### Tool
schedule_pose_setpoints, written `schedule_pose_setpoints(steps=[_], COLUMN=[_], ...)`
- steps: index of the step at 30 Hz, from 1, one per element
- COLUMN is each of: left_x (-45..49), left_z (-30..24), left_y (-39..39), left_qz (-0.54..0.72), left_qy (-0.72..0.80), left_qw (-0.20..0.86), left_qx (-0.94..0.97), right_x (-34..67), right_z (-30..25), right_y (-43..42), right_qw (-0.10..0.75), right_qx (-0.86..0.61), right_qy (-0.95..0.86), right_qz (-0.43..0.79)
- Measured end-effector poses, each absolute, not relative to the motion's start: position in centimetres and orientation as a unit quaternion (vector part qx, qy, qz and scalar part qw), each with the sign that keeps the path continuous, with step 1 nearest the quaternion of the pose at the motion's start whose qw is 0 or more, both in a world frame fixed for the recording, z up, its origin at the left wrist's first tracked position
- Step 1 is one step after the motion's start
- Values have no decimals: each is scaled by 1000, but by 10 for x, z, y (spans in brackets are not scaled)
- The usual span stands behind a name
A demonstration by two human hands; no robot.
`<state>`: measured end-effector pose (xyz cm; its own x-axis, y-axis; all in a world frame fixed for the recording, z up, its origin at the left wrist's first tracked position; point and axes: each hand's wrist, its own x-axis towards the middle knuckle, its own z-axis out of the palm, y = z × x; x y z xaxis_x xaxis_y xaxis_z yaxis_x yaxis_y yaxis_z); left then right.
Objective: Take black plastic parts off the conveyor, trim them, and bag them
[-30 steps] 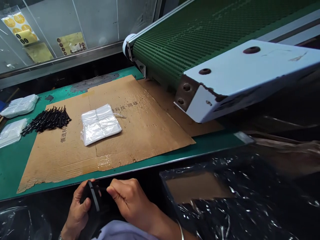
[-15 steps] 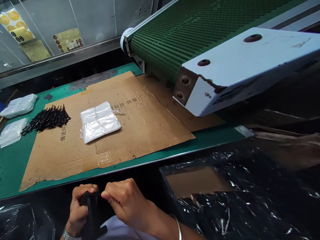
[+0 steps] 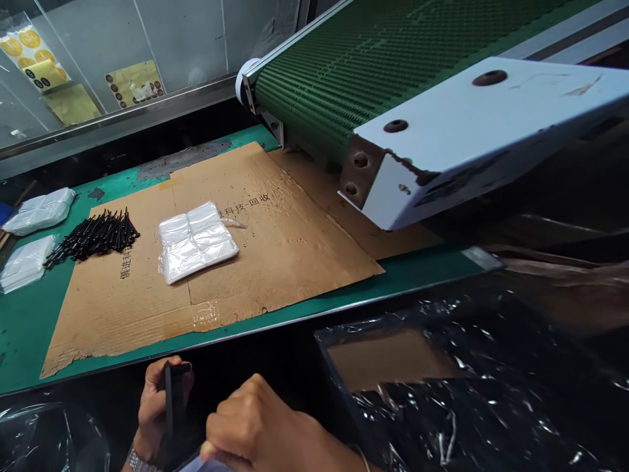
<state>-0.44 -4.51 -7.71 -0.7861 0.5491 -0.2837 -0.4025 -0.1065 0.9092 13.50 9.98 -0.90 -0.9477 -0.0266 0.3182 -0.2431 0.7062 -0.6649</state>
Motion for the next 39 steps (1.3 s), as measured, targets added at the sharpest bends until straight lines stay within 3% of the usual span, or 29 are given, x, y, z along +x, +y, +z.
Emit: schedule_pose_setpoints(steps=[3, 6, 11, 13, 15, 17, 19, 21, 23, 28, 39], left_x=[-5, -9, -16, -12, -4, 7, 17, 22, 21, 16, 24], left_z=[-70, -53, -24, -19, -16, -15, -14, -14, -14, -20, -8], left_y=[-42, -35, -25, -21, -18, -15, -13, -11, -9, -10, -14], left_qz=[736, 696, 621, 657, 721, 774, 790, 789, 800, 805, 768], left_qy=[598, 633, 653, 667, 648, 562, 439, 345, 319, 382, 415], left_qw=[306, 284, 229, 170, 177, 290, 422, 493, 488, 432, 457], left_qx=[86, 184, 368, 306, 169, 27, -74, -124, -145, -140, -172], right_x=[137, 135, 126, 122, 118, 114, 111, 110, 113, 120, 103], right_z=[-10, -7, -1, -1, -3, -6, -11, -15, -14, -1, -6], right_y=[102, 107, 109, 105, 100, 93, 84, 76, 73, 88, 111], right_qw=[144, 160, 82, 132, 232, 330, 373, 367, 348, 336, 297], right_qx=[62, -59, -82, -90, -108, -106, -83, -67, -65, -67, -43], right_qy=[-889, -827, -793, -797, -798, -804, -828, -859, -873, -866, -919], right_qz=[430, 535, 599, 583, 545, 484, 410, 351, 334, 365, 256])
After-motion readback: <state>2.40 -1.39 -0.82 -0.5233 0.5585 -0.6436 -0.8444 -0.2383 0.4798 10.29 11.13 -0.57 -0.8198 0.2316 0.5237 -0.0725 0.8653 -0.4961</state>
